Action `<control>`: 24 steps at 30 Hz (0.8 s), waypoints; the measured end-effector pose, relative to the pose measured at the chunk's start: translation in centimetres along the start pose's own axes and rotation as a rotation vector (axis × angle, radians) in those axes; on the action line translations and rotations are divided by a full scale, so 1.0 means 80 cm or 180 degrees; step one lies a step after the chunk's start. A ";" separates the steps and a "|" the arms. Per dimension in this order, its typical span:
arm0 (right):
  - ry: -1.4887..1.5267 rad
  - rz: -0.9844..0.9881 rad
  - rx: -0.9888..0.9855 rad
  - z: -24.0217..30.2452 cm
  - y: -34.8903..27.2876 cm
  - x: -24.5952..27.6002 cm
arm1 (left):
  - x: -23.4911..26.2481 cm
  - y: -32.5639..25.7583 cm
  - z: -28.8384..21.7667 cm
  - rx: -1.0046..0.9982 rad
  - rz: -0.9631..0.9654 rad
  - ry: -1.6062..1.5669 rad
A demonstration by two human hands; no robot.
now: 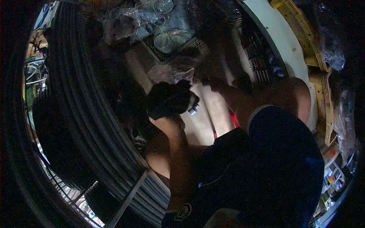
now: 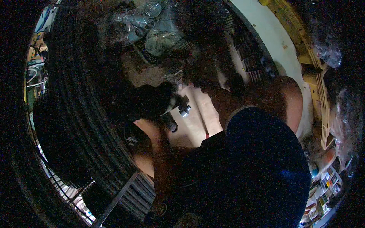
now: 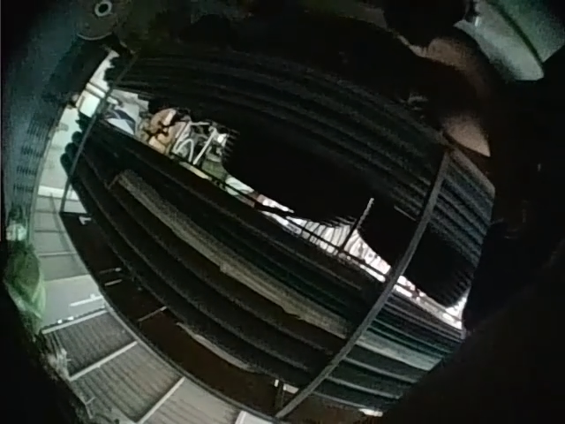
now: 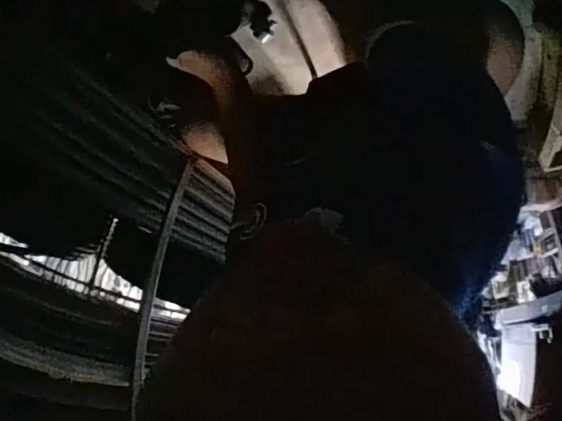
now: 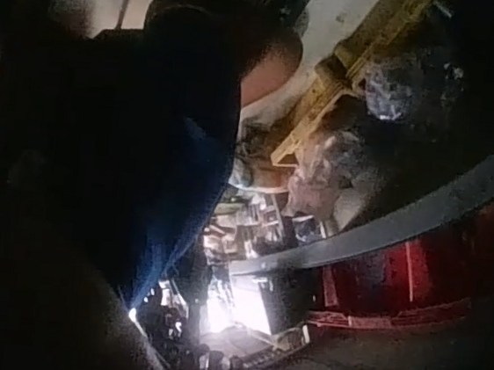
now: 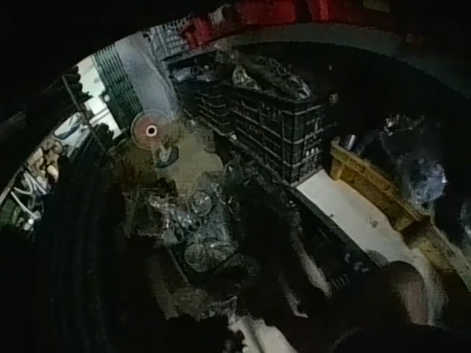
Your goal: Assembling and organizing various PVC pipe fittings in a storage area.
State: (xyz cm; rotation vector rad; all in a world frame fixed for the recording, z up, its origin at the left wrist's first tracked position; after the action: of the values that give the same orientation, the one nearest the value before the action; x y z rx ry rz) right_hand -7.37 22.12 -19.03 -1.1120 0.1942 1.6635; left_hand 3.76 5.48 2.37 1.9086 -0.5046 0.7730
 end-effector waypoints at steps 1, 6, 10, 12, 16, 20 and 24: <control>-0.0052 0.0024 0.0005 0.002 -0.005 0.005 | -0.009 0.000 0.006 0.0356 0.0335 0.0294; -0.0291 0.0212 -0.0026 -0.002 -0.026 0.010 | -0.009 -0.004 0.014 0.3019 -0.0617 -0.3221; -0.0383 0.0670 -0.0181 -0.034 -0.005 -0.043 | -0.025 -0.018 -0.010 0.3758 -0.0545 -0.4106; -0.0442 0.0941 -0.0184 -0.049 0.006 -0.079 | -0.007 0.007 -0.057 0.3428 0.0325 -0.4319; -0.0379 0.1543 -0.0243 -0.088 0.023 -0.200 | -0.020 -0.031 0.002 0.4131 -0.0290 -0.3809; -0.0639 0.1846 -0.0104 -0.083 0.049 -0.222 | -0.020 -0.007 -0.028 0.4234 -0.0320 -0.4271; -0.0798 0.2219 -0.0095 -0.100 0.045 -0.264 | -0.010 0.008 -0.044 0.3757 0.0211 -0.4721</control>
State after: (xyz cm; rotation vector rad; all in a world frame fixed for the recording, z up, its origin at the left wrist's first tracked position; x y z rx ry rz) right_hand -6.00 1.50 -9.19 -0.8910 0.4303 2.4107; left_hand 1.70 8.40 3.36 3.4031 -1.1068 -0.7348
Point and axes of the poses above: each hand's wrist, its own y-axis towards the middle knuckle, its own x-axis out of the back of the hand, z = x × y, the point moved 4 cm from there along y, towards the middle knuckle, and after that the axes turned 10 degrees about -z, right-handed, at the moved point
